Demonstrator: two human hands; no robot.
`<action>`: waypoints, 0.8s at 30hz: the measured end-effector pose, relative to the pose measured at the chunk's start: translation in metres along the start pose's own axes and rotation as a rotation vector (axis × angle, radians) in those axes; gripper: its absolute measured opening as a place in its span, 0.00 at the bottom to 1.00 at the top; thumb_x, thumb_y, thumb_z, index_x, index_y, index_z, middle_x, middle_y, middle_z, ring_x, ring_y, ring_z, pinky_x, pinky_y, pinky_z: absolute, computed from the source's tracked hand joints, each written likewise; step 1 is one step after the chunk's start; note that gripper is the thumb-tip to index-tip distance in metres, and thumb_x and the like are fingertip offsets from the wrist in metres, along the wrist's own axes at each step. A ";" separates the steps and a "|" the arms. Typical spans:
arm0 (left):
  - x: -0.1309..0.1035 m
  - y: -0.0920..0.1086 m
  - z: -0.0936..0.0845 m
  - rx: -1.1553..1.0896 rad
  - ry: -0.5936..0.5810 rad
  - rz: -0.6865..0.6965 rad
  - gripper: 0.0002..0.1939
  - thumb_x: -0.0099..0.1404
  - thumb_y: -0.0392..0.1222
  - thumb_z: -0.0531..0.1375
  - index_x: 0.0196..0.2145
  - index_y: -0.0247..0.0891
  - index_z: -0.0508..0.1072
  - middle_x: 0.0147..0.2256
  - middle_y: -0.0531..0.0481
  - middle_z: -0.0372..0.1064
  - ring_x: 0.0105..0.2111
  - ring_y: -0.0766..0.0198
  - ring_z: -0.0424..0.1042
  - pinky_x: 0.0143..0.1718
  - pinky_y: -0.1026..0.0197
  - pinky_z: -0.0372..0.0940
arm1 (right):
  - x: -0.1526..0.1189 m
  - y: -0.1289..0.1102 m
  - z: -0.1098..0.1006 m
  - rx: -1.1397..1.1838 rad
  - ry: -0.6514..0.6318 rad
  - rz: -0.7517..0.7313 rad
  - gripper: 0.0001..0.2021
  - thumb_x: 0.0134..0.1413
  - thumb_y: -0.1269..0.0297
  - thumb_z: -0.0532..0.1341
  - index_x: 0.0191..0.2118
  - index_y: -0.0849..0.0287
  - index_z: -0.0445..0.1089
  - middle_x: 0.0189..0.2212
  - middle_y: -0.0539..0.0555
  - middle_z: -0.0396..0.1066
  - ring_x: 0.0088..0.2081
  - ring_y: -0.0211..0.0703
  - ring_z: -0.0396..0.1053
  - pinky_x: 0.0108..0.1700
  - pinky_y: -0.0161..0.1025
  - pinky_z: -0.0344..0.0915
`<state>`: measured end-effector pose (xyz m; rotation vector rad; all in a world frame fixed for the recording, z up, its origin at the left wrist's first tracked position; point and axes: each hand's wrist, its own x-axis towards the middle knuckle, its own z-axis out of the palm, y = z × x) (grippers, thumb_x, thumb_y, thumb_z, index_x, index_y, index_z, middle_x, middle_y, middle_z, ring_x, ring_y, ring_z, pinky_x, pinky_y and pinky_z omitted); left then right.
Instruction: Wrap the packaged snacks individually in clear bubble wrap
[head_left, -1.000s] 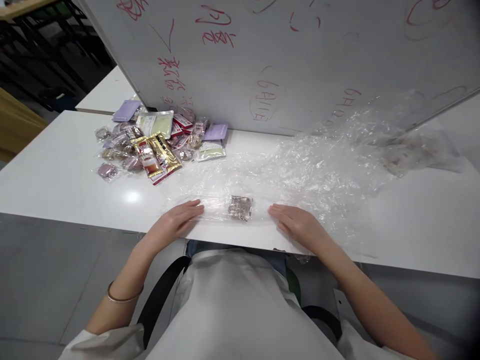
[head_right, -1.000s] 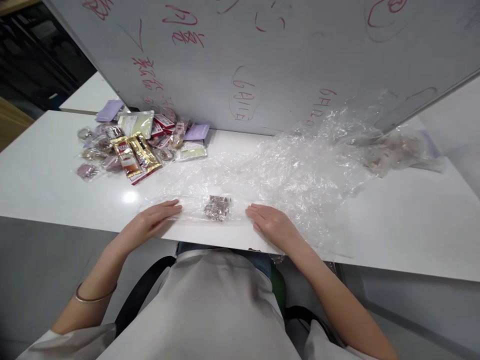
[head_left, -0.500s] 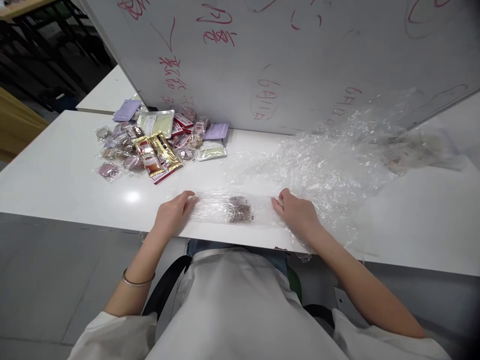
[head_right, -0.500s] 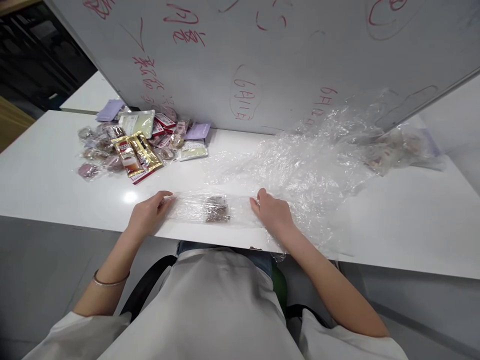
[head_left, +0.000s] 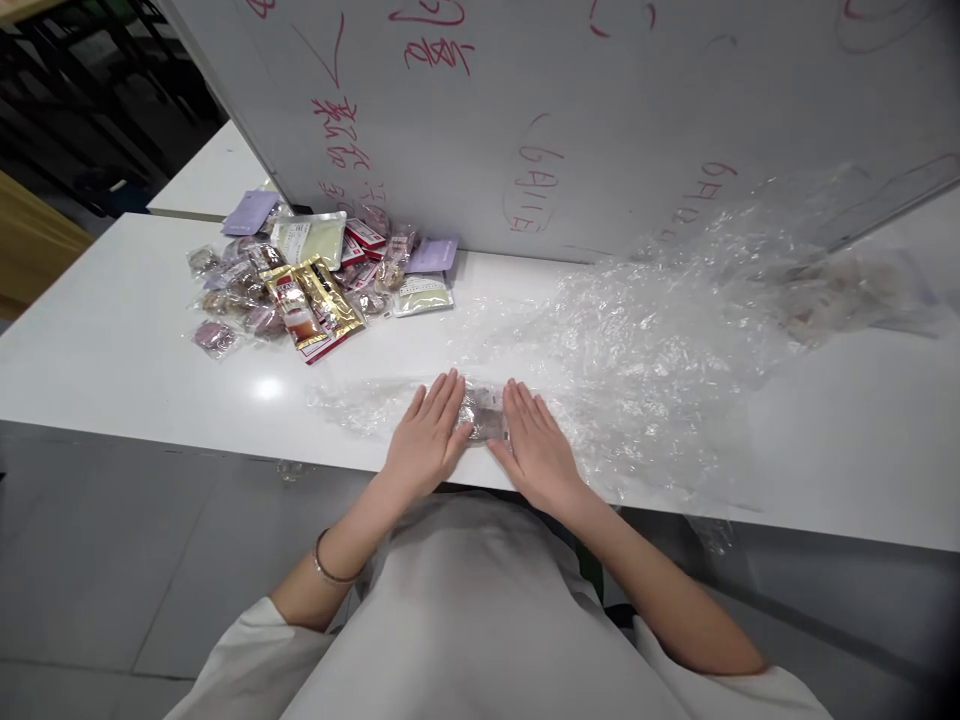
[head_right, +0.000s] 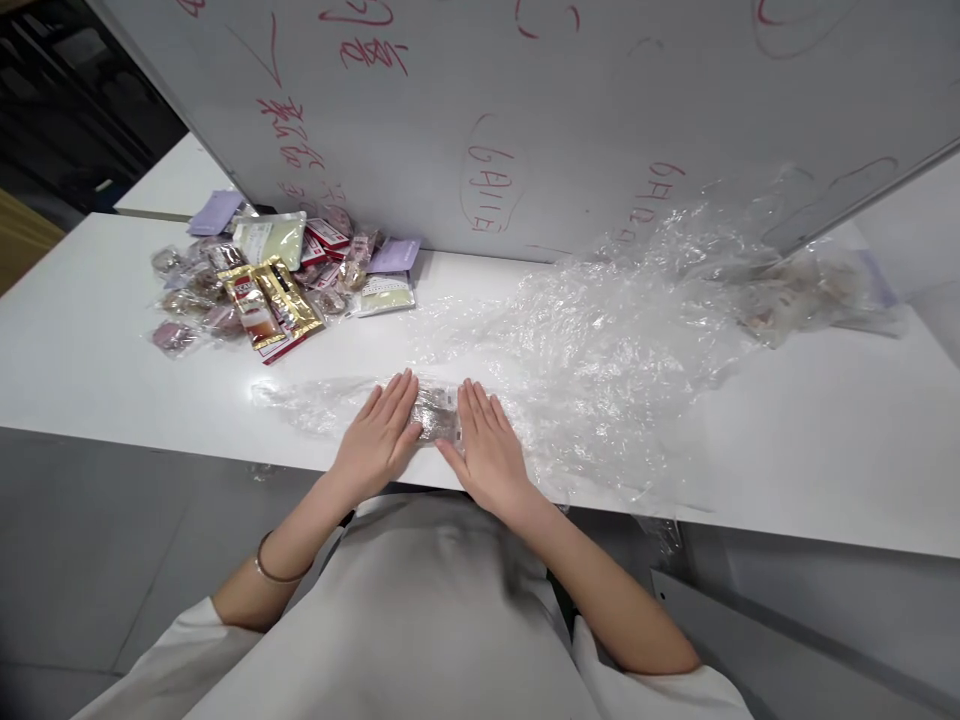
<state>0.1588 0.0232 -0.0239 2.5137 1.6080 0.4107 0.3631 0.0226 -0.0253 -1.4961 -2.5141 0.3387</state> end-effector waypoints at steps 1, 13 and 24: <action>-0.001 -0.007 0.001 0.005 -0.035 -0.033 0.31 0.77 0.51 0.40 0.71 0.34 0.42 0.70 0.41 0.45 0.70 0.53 0.45 0.69 0.46 0.44 | -0.002 0.005 0.001 -0.006 -0.026 0.019 0.39 0.70 0.47 0.42 0.72 0.66 0.23 0.72 0.64 0.37 0.72 0.52 0.36 0.71 0.55 0.44; -0.065 -0.038 -0.044 -0.227 0.628 -0.669 0.20 0.70 0.48 0.56 0.56 0.37 0.69 0.60 0.35 0.59 0.64 0.46 0.56 0.61 0.44 0.58 | -0.009 -0.020 -0.025 -0.081 0.099 0.189 0.44 0.66 0.42 0.45 0.72 0.75 0.33 0.71 0.70 0.36 0.72 0.58 0.30 0.71 0.58 0.40; -0.083 -0.002 -0.059 -1.837 -0.008 -0.965 0.19 0.67 0.45 0.60 0.52 0.33 0.75 0.57 0.36 0.70 0.58 0.46 0.69 0.61 0.46 0.64 | 0.044 -0.056 0.010 -0.032 -0.018 -0.004 0.31 0.67 0.50 0.51 0.70 0.62 0.53 0.71 0.60 0.43 0.70 0.65 0.42 0.68 0.63 0.46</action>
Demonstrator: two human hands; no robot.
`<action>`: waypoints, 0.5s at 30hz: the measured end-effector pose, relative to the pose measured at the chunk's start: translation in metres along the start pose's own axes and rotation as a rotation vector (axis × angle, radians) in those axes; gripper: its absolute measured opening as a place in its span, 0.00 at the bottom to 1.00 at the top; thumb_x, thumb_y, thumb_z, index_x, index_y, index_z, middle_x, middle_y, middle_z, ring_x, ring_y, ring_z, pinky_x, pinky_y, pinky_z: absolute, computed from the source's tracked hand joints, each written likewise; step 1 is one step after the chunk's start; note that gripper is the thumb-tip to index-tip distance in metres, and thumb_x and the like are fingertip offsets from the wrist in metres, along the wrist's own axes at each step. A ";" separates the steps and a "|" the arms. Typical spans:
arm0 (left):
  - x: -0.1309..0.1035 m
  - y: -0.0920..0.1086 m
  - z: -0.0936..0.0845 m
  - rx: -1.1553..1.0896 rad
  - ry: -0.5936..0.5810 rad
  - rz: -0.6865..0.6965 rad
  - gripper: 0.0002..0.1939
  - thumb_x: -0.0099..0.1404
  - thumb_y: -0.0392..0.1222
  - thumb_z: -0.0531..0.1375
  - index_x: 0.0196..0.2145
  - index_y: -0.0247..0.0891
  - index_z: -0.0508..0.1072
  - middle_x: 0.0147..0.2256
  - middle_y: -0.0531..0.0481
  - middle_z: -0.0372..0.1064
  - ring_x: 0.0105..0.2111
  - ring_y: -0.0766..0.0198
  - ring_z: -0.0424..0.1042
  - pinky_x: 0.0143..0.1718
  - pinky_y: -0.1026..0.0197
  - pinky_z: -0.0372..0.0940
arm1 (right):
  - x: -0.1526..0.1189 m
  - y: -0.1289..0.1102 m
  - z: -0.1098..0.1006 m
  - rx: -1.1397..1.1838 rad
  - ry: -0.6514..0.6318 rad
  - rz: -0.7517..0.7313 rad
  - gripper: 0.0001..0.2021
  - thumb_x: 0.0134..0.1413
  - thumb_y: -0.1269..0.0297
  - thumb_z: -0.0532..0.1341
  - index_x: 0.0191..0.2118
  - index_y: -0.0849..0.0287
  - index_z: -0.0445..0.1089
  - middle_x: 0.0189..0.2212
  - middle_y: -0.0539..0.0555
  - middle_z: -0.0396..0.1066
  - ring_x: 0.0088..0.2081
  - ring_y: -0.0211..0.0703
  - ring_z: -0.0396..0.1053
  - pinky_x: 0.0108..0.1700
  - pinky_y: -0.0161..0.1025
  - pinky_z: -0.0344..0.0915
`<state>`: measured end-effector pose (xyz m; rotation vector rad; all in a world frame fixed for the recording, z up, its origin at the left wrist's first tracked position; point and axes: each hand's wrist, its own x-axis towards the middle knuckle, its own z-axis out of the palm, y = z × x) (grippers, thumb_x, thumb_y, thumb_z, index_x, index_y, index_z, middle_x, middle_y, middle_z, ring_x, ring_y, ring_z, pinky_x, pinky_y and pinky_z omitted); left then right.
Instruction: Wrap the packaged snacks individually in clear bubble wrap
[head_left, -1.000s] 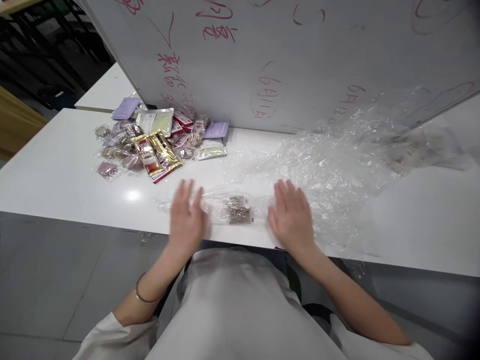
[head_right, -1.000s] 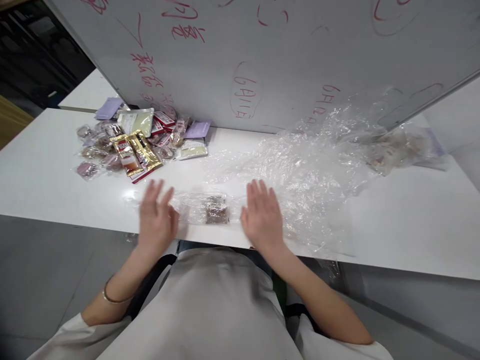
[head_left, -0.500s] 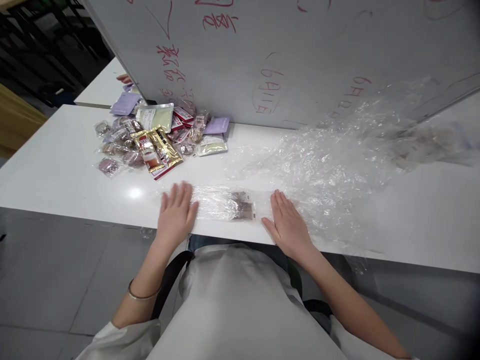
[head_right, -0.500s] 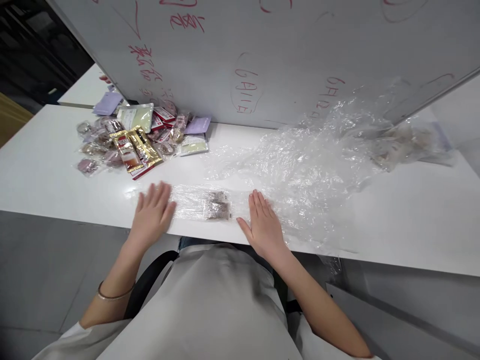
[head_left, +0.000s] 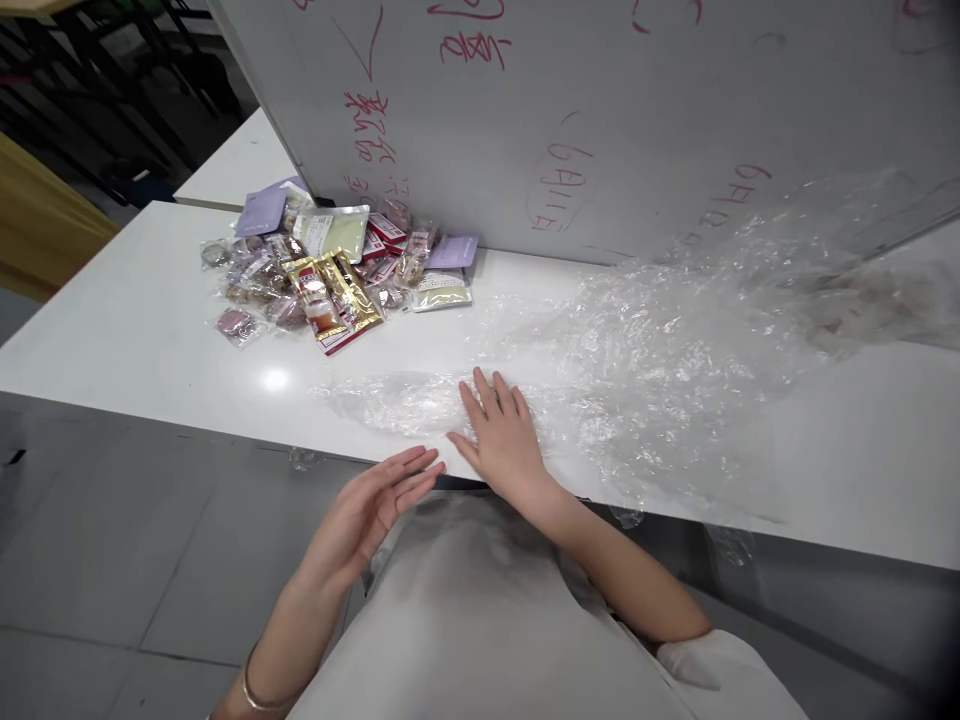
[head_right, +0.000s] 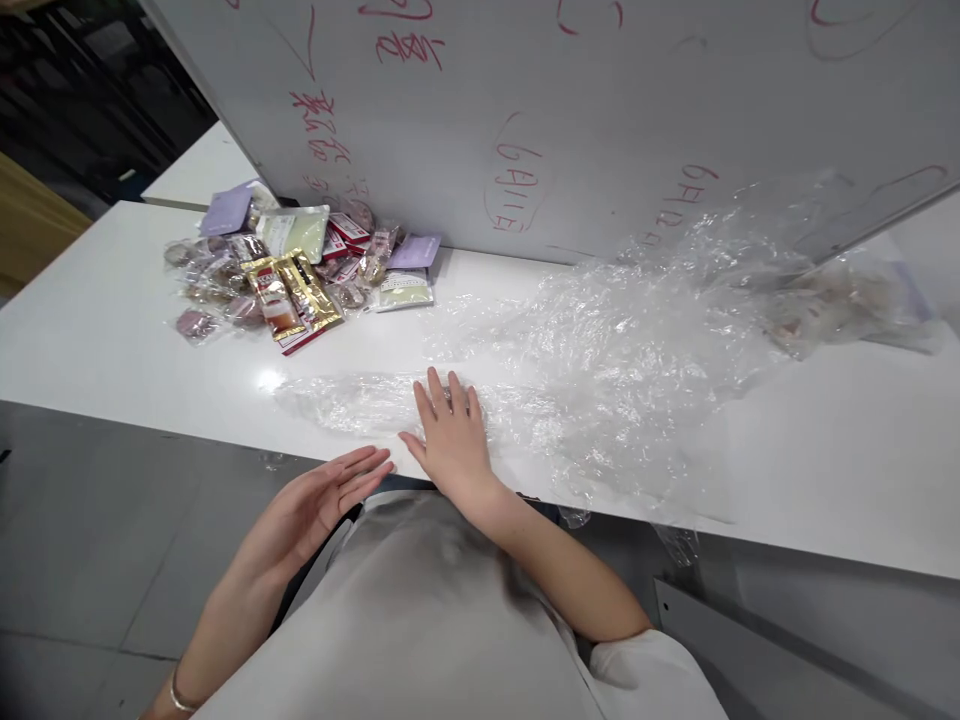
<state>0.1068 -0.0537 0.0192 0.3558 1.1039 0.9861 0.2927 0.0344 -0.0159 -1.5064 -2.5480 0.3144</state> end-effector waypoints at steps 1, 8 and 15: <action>0.001 -0.001 0.002 -0.004 -0.016 -0.006 0.19 0.67 0.44 0.60 0.52 0.32 0.75 0.56 0.36 0.70 0.58 0.45 0.68 0.62 0.45 0.63 | -0.002 0.004 0.000 0.015 0.020 0.004 0.30 0.68 0.53 0.49 0.70 0.60 0.53 0.71 0.60 0.44 0.70 0.64 0.43 0.67 0.62 0.48; 0.035 -0.004 0.026 -0.029 0.096 0.196 0.15 0.66 0.48 0.61 0.46 0.37 0.74 0.49 0.41 0.74 0.48 0.55 0.76 0.50 0.52 0.73 | -0.020 0.013 -0.015 0.126 0.026 -0.072 0.30 0.70 0.53 0.43 0.71 0.63 0.48 0.71 0.58 0.42 0.72 0.53 0.37 0.70 0.58 0.43; 0.059 -0.011 0.057 0.726 0.351 0.829 0.20 0.74 0.49 0.51 0.58 0.42 0.70 0.56 0.42 0.66 0.59 0.53 0.65 0.60 0.49 0.62 | -0.019 0.003 -0.010 0.146 0.068 -0.117 0.26 0.68 0.65 0.46 0.67 0.67 0.57 0.68 0.59 0.53 0.71 0.54 0.43 0.71 0.59 0.40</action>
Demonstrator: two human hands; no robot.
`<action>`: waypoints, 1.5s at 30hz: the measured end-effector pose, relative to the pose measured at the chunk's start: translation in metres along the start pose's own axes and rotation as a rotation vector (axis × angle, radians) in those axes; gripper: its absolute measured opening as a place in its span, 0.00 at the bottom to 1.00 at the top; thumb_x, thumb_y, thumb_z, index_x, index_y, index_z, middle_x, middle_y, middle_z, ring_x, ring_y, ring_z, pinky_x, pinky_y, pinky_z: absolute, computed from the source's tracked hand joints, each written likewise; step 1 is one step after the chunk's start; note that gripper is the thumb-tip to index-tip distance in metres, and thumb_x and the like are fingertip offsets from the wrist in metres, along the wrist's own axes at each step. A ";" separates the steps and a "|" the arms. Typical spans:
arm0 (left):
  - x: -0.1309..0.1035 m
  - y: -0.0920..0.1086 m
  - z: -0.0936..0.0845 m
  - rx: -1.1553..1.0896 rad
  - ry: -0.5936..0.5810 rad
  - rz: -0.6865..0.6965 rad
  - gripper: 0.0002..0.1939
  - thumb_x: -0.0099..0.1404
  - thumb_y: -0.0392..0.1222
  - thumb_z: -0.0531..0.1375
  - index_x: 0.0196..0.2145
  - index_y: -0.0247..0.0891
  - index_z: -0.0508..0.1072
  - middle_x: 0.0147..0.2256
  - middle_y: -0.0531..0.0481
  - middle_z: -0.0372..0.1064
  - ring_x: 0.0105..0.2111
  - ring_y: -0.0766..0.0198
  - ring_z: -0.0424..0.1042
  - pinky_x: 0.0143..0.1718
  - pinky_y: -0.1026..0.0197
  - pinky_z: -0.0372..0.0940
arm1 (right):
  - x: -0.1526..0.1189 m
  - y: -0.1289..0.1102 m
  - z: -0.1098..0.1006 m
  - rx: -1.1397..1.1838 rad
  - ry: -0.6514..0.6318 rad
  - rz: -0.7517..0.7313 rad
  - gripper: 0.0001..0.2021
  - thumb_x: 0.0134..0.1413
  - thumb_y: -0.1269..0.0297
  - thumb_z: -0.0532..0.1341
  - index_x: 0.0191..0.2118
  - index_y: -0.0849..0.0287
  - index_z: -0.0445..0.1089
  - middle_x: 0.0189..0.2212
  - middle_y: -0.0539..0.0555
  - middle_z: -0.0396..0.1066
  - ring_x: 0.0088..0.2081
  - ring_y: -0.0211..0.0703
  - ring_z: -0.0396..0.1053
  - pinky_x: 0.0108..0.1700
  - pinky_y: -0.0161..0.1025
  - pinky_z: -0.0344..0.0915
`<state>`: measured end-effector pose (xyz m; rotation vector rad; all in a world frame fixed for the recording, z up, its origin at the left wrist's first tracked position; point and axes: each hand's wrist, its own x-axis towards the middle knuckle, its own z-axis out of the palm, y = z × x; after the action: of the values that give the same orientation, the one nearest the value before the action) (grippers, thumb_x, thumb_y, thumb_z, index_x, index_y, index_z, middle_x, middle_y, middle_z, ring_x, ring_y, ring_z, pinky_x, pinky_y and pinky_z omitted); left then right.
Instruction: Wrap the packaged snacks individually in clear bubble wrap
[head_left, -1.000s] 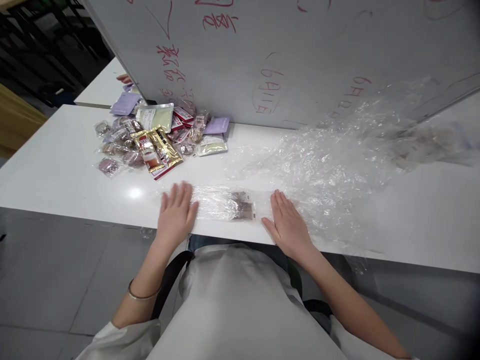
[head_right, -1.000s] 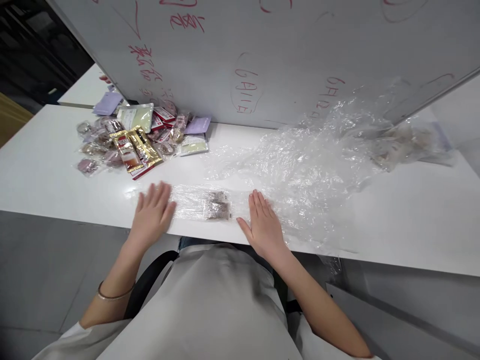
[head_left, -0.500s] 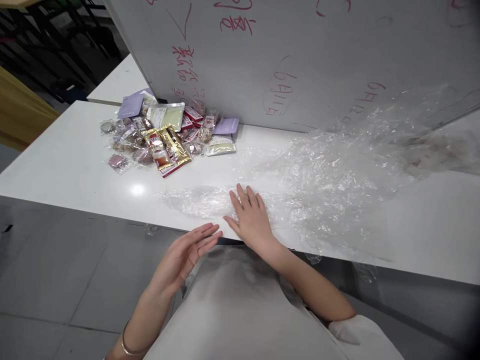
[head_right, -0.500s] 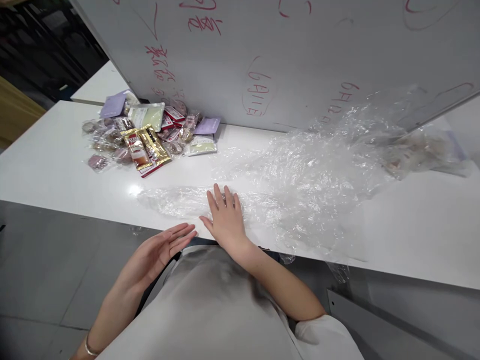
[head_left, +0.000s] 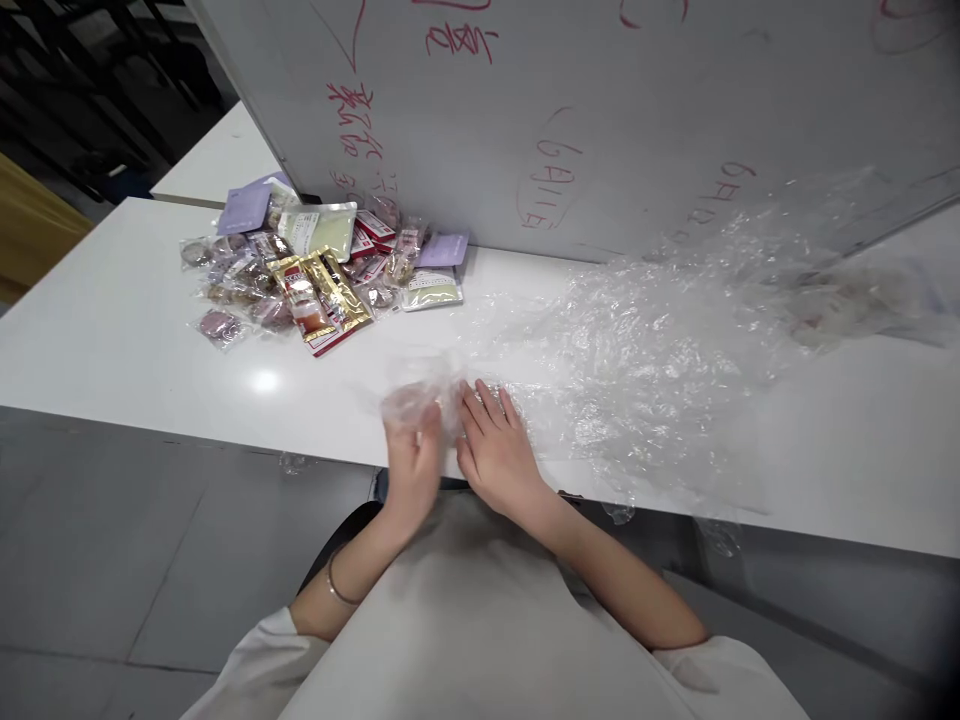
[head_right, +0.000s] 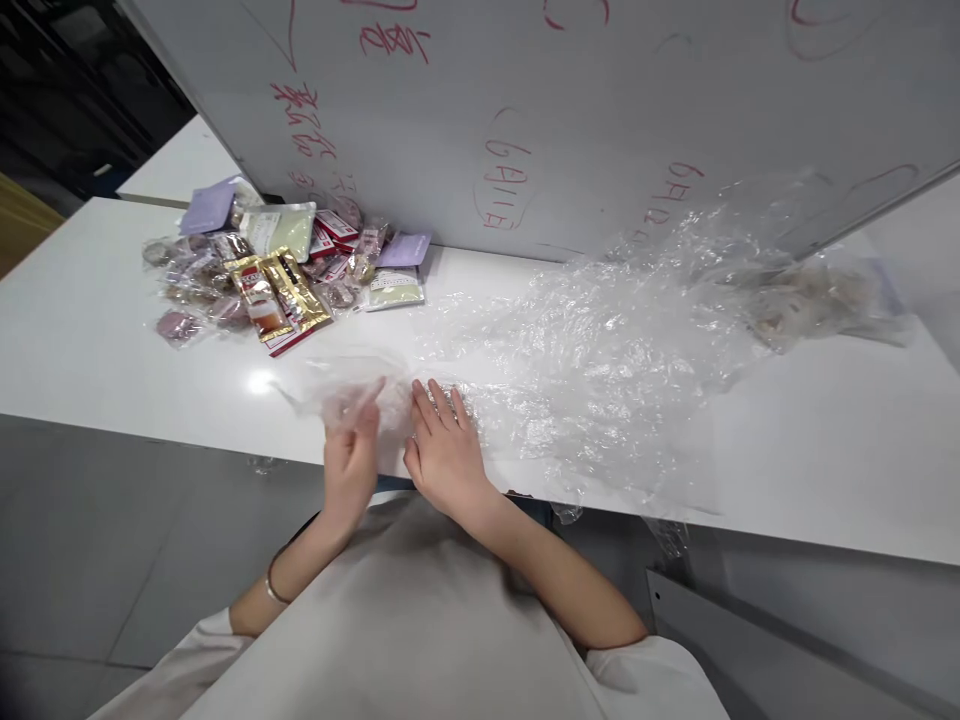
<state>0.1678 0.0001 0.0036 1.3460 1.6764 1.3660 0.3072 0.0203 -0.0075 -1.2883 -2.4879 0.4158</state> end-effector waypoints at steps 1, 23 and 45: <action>-0.001 0.000 0.008 0.100 -0.040 0.150 0.21 0.75 0.46 0.50 0.61 0.42 0.67 0.62 0.42 0.60 0.64 0.51 0.59 0.64 0.47 0.58 | -0.003 0.001 0.000 0.043 0.015 -0.007 0.25 0.67 0.66 0.46 0.66 0.65 0.58 0.67 0.59 0.56 0.70 0.53 0.45 0.71 0.59 0.43; -0.012 -0.002 0.066 0.845 -0.583 0.675 0.31 0.73 0.55 0.49 0.66 0.32 0.59 0.68 0.33 0.49 0.69 0.40 0.45 0.67 0.35 0.44 | -0.090 0.034 -0.040 1.379 0.456 0.964 0.19 0.57 0.54 0.65 0.53 0.53 0.71 0.54 0.58 0.72 0.56 0.53 0.71 0.55 0.51 0.73; 0.013 -0.021 -0.003 0.664 -0.538 0.832 0.36 0.71 0.53 0.52 0.69 0.31 0.50 0.67 0.34 0.52 0.69 0.42 0.44 0.66 0.39 0.48 | -0.021 0.032 -0.005 -0.052 -0.017 -0.019 0.42 0.54 0.49 0.60 0.68 0.73 0.53 0.71 0.69 0.41 0.72 0.62 0.35 0.71 0.60 0.41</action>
<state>0.1545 0.0117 -0.0134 2.7101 1.2502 0.6557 0.3440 0.0207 -0.0186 -1.2846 -2.5391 0.3607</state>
